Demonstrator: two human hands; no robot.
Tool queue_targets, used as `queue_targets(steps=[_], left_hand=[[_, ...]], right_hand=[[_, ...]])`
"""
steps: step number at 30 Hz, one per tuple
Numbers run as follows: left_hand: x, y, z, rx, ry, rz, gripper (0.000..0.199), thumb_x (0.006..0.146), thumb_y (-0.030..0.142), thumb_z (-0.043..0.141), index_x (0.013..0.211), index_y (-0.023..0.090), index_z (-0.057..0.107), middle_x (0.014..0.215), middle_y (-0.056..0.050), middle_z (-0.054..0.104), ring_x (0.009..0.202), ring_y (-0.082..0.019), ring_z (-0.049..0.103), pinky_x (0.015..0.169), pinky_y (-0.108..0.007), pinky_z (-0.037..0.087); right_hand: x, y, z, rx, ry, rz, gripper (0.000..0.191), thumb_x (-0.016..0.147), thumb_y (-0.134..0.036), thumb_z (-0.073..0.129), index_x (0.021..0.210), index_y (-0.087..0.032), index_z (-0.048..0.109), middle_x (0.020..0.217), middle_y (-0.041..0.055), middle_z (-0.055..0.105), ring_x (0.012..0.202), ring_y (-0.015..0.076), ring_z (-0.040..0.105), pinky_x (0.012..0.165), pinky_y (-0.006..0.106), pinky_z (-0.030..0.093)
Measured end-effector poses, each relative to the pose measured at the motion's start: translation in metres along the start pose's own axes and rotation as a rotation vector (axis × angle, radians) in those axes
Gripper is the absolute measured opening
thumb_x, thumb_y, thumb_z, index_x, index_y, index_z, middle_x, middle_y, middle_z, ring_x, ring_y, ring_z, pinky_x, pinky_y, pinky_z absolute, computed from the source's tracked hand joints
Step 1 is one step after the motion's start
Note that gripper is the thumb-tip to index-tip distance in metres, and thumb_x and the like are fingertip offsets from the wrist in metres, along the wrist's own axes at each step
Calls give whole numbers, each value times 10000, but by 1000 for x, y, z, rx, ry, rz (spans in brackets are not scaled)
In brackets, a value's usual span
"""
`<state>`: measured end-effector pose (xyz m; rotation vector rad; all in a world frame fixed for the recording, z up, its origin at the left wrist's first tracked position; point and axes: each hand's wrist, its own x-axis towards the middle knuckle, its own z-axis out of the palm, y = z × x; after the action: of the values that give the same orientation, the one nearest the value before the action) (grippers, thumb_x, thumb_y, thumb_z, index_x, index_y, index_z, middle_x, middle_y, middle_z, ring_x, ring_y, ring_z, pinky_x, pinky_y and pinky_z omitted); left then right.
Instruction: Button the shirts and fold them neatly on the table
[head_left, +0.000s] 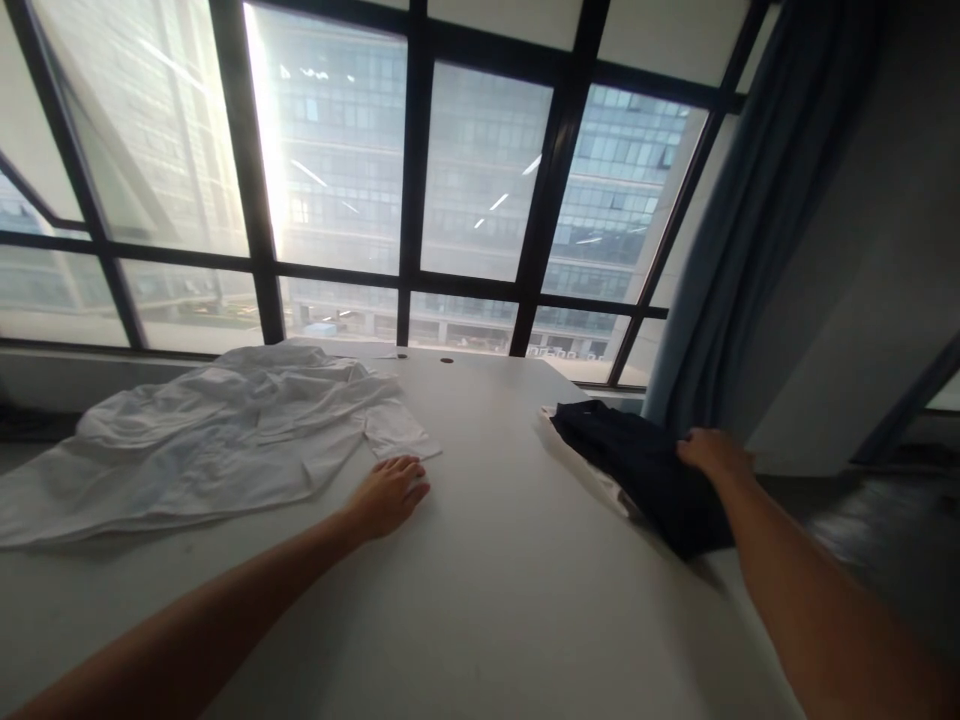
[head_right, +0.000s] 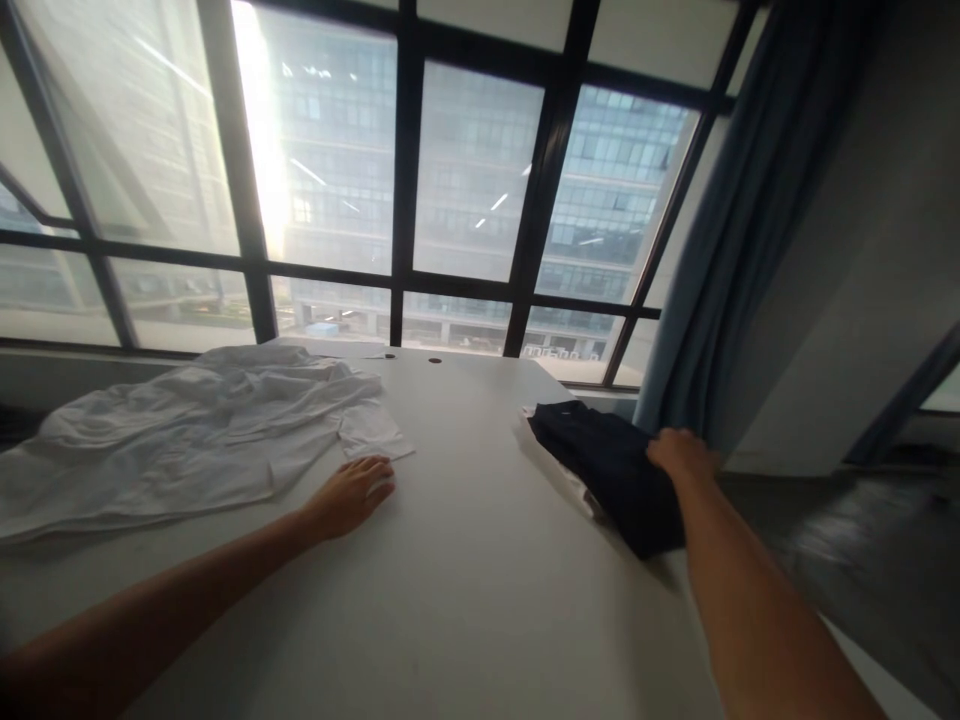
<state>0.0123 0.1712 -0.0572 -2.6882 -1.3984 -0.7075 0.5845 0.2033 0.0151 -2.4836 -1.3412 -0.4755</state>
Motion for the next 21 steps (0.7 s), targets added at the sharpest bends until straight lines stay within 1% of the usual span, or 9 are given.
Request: queue_targets(steps=[2,4,5,7,11,14,17,19,21], left_hand=[[0,0,0,-4,-2,-4,284,959,357,435,1110,210,625,1278,-90,606,1225,-223,525,1056,-417,397],[-1,-1,1,-6,-2,-5,295,965,358,419,1111,209,627,1284,-89,603,1219,-223,530,1056,-418,399],[-2,-1,1,-5,-2,-5,302,968,359,412,1114,208,629,1287,-89,601,1219,-222,531,1059,-417,397],[-3,-1,1,1,0,-9,313,972,358,403,1119,208,635,1290,-89,600,1225,-223,528,1065,-415,394],[-4,0,-1,12,10,-6,318,971,342,404,1125,207,647,1281,-95,608,1225,-229,531,1064,-418,399],[-4,0,-2,14,16,2,312,969,337,407,1115,211,652,1268,-94,616,1211,-230,540,1050,-421,410],[-4,-1,-2,11,17,7,318,973,347,395,1096,213,657,1275,-94,610,1201,-228,545,1044,-417,410],[-5,-1,-1,7,12,15,329,978,348,380,1078,212,663,1276,-95,607,1193,-226,549,1043,-408,408],[-5,-2,0,6,16,2,336,976,351,383,1109,202,653,1294,-99,595,1211,-229,534,1045,-392,403]], right_hand=[[-13,-37,-7,95,-119,-113,400,899,-414,523,1175,-171,680,1240,206,615,1088,318,610,864,427,459],[-29,-76,-13,208,-255,-348,527,899,-535,483,1229,-156,641,1244,163,625,1116,280,600,916,367,457],[-38,-93,-14,201,-294,-450,585,858,-576,530,1254,-156,623,1276,160,607,1144,284,582,940,366,449],[-55,-120,-14,113,-283,-528,638,793,-574,620,1282,-163,601,1309,165,580,1166,320,562,948,404,445],[-71,-143,-16,-15,-196,-425,348,880,-331,531,1146,-160,676,1141,177,661,1062,324,623,891,433,465],[-64,-142,-25,34,-34,-200,357,925,-246,401,1090,-101,681,1035,212,680,992,313,650,848,403,479],[-59,-140,-29,87,131,-11,423,958,-247,316,1172,-61,630,1042,233,670,1004,309,644,836,384,477],[-62,-143,-26,68,54,-81,420,964,-287,338,1197,-83,622,1069,218,668,1019,300,638,848,380,470],[-71,-151,-19,4,-180,-259,389,929,-362,455,1166,-122,649,1098,186,670,1041,292,629,864,371,462]])
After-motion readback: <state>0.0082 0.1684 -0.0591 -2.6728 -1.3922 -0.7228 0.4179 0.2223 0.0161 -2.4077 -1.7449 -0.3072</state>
